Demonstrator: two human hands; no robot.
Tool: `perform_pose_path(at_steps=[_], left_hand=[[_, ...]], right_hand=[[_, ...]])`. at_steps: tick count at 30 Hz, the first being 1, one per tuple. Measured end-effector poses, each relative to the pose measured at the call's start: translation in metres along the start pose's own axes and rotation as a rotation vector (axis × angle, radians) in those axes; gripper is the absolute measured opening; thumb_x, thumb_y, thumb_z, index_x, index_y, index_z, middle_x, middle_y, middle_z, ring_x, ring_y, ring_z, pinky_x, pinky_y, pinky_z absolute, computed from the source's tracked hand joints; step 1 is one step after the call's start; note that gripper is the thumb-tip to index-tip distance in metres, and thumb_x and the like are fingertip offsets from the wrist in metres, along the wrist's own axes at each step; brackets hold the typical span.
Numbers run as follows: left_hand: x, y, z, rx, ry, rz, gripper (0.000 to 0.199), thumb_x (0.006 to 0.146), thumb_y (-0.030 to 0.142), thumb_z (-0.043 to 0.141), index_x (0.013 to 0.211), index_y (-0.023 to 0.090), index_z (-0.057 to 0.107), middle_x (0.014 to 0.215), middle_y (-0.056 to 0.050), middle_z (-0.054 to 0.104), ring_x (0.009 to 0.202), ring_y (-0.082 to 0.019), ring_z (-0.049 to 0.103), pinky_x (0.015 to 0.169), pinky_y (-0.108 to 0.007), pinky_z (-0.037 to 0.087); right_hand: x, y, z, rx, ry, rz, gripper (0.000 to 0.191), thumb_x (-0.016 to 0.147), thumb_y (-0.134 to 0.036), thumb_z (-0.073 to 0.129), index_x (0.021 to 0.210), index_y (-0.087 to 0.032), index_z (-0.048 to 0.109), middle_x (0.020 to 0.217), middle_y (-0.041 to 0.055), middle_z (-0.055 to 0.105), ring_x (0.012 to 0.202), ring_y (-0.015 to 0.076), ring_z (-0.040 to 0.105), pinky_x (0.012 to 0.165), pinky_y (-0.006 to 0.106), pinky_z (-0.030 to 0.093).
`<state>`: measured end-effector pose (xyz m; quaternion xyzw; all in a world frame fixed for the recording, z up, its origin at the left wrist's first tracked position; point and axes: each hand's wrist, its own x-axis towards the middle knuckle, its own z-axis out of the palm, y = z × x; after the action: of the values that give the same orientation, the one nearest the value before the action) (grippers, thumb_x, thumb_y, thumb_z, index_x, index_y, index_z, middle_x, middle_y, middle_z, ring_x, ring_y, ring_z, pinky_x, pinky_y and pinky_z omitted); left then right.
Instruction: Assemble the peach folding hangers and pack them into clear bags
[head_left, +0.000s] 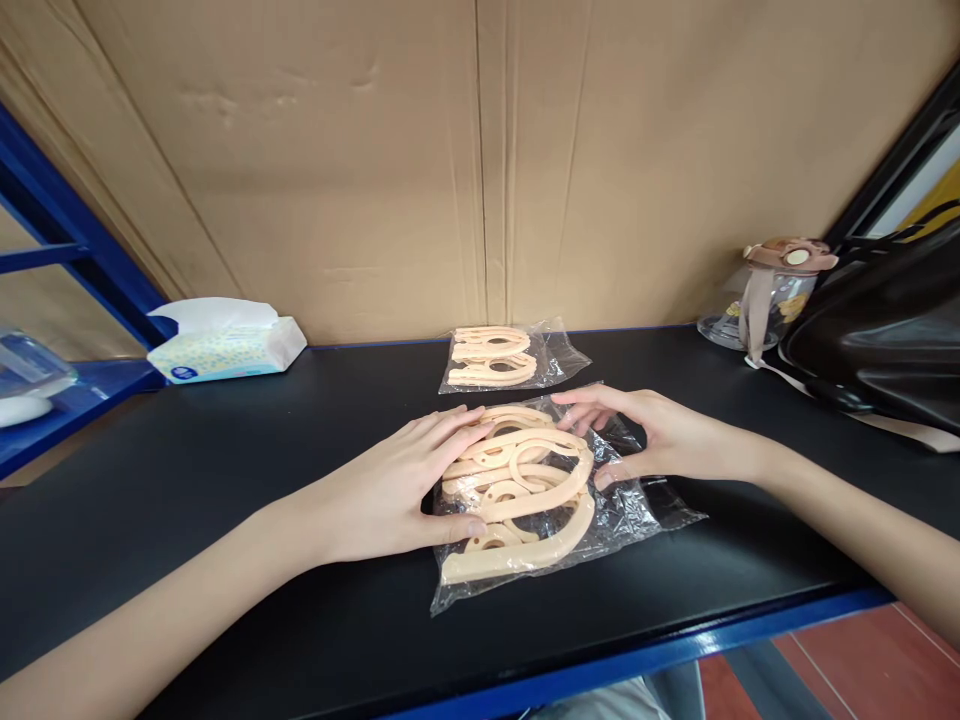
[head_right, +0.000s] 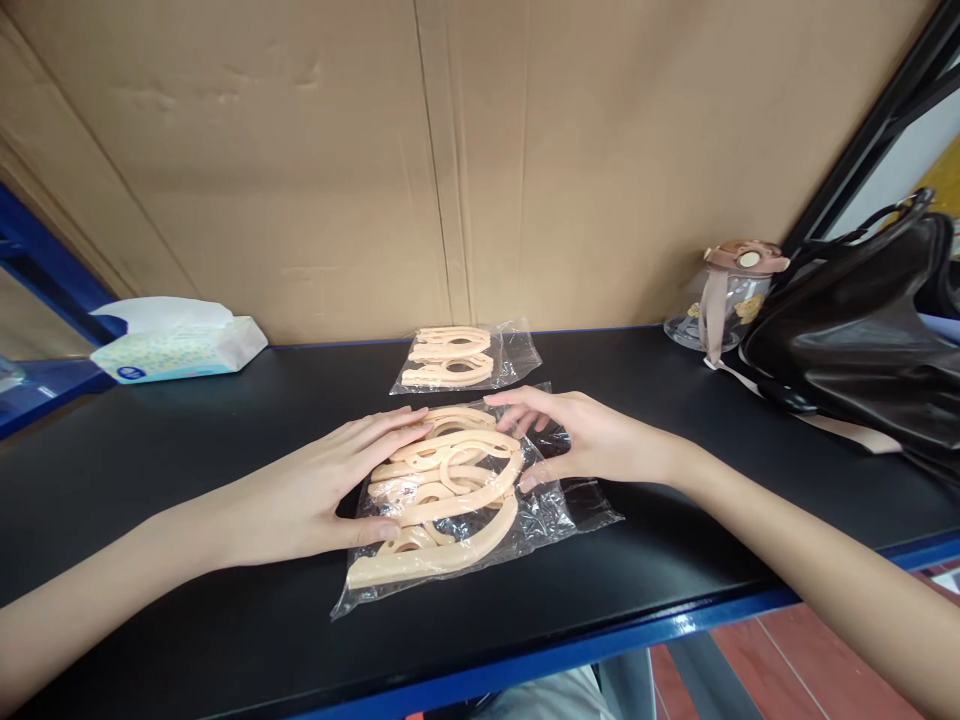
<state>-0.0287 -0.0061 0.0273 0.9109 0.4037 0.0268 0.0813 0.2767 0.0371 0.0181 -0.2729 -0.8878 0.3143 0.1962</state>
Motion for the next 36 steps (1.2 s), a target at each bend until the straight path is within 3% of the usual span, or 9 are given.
perform_pose_path(at_steps=[12,31,36], left_hand=[[0.0,-0.004,0.005,-0.015,-0.041,-0.028,0.09,0.079,0.072,0.048,0.15,0.026,0.017,0.157,-0.007,0.017,0.142,-0.033,0.019,0.111,-0.05,0.028],[0.0,-0.007,0.008,0.0,0.02,0.026,0.082,0.086,0.064,0.047,0.15,0.025,0.016,0.155,-0.009,0.024,0.14,-0.03,0.026,0.11,-0.047,0.032],[0.001,-0.003,0.007,0.013,0.004,0.004,0.076,0.09,0.061,0.042,0.151,0.025,0.014,0.156,-0.008,0.021,0.142,-0.031,0.021,0.112,-0.052,0.026]], right_hand=[[0.004,0.002,0.017,-0.077,0.073,-0.06,0.084,0.07,-0.043,0.077,0.141,-0.028,0.035,0.116,0.0028,0.061,0.102,0.0171,0.058,0.092,0.034,0.047],[0.006,-0.004,0.033,-0.318,0.181,-0.108,0.063,0.083,-0.049,0.062,0.135,-0.023,0.04,0.13,0.0067,0.056,0.106,0.0177,0.058,0.091,0.032,0.048],[0.005,-0.002,0.025,-0.416,0.204,-0.094,0.062,0.086,-0.055,0.054,0.136,-0.023,0.039,0.104,0.0048,0.065,0.096,0.0205,0.061,0.086,0.037,0.049]])
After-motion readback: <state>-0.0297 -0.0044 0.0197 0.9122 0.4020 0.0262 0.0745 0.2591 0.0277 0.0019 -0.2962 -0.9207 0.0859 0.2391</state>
